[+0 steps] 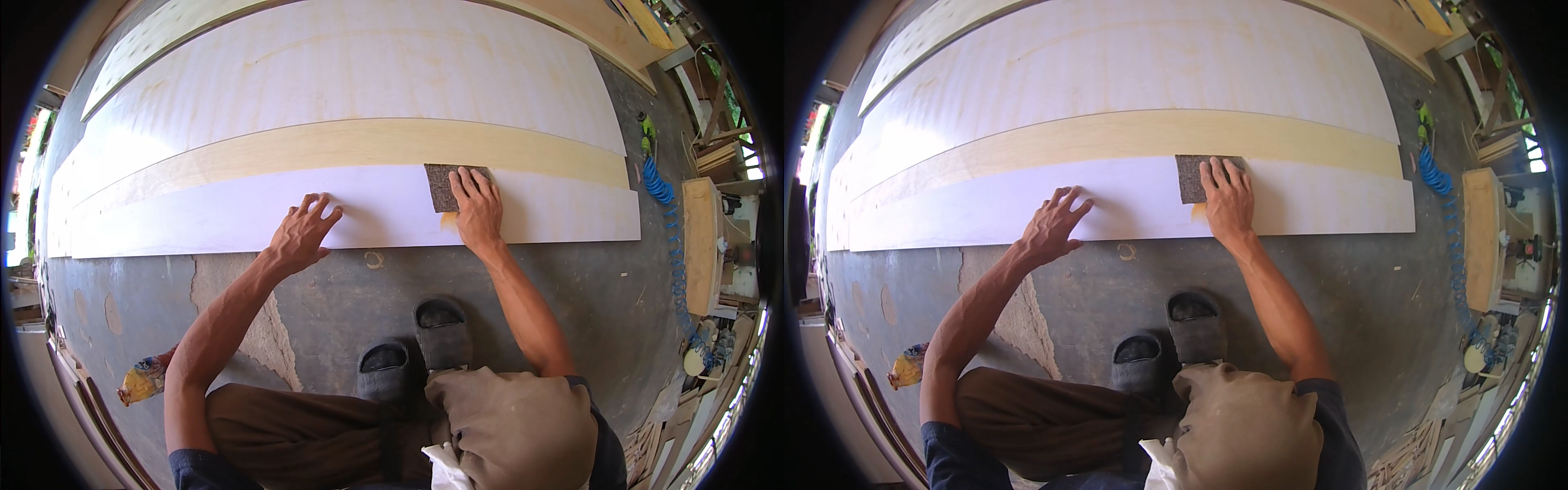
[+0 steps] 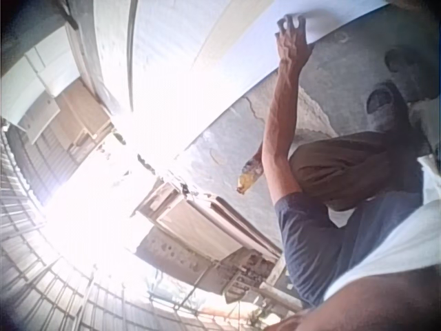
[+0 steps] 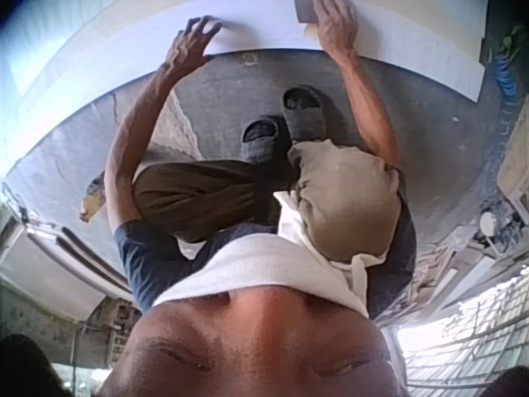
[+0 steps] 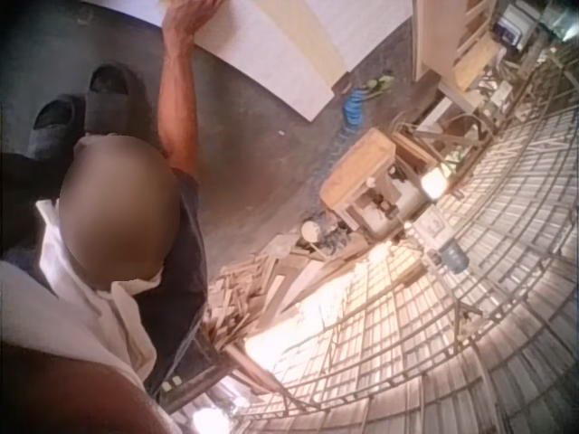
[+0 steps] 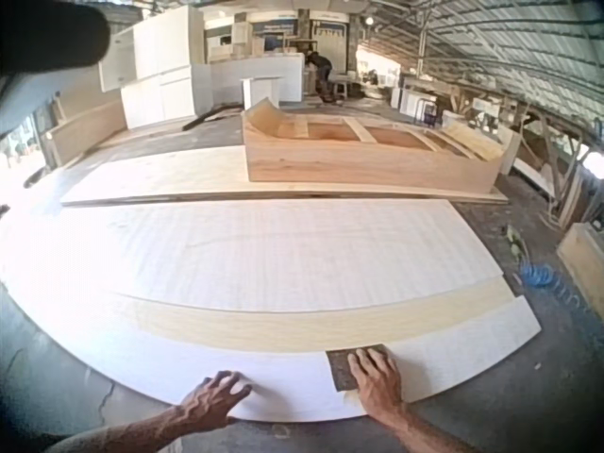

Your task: The person applies an orange adhesive to a white board using a scraper. They spread the glue along the board's surface and then pour more adhesive from a bottle onto the scraper to continue the application.

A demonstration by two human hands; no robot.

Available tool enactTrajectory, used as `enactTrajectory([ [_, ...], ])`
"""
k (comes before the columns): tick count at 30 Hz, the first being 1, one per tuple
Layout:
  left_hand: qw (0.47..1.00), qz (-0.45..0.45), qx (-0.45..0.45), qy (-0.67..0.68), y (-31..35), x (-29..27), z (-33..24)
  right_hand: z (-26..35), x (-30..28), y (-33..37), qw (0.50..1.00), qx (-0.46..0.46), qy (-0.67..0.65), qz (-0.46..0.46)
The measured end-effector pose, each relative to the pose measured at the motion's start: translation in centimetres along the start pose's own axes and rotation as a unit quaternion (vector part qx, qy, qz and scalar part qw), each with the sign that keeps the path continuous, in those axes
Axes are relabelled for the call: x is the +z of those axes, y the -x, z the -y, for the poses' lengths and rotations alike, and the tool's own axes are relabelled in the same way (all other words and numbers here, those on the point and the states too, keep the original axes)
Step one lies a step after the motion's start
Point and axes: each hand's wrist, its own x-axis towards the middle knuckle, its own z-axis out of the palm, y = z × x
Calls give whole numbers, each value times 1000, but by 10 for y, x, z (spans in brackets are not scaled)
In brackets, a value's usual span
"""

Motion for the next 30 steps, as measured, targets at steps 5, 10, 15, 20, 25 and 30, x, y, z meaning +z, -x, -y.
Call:
enactTrajectory([
  [5, 1000, -19, 0, 11, 2, 2, 1, 2, -10, 1, 999, -1, -10, 41],
  [10, 1000, -7, 6, 4, 2, 1, 3, 0, -29, 0, 996, 8, -46, 75],
  [15, 1000, 5, 6, 3, 1, 0, 2, -4, -23, -12, 998, 17, -59, 32],
  [20, 1000, 3, 6, 3, 1, -1, 1, 2, -11, -10, 999, 8, -25, 24],
  [25, 1000, 7, -1, -3, 2, 1, 1, 4, -4, -8, 1000, -2, -19, 8],
  [30, 1000, 4, 3, 1, 0, -5, -3, 1, -17, -6, 998, 8, -34, 52],
])
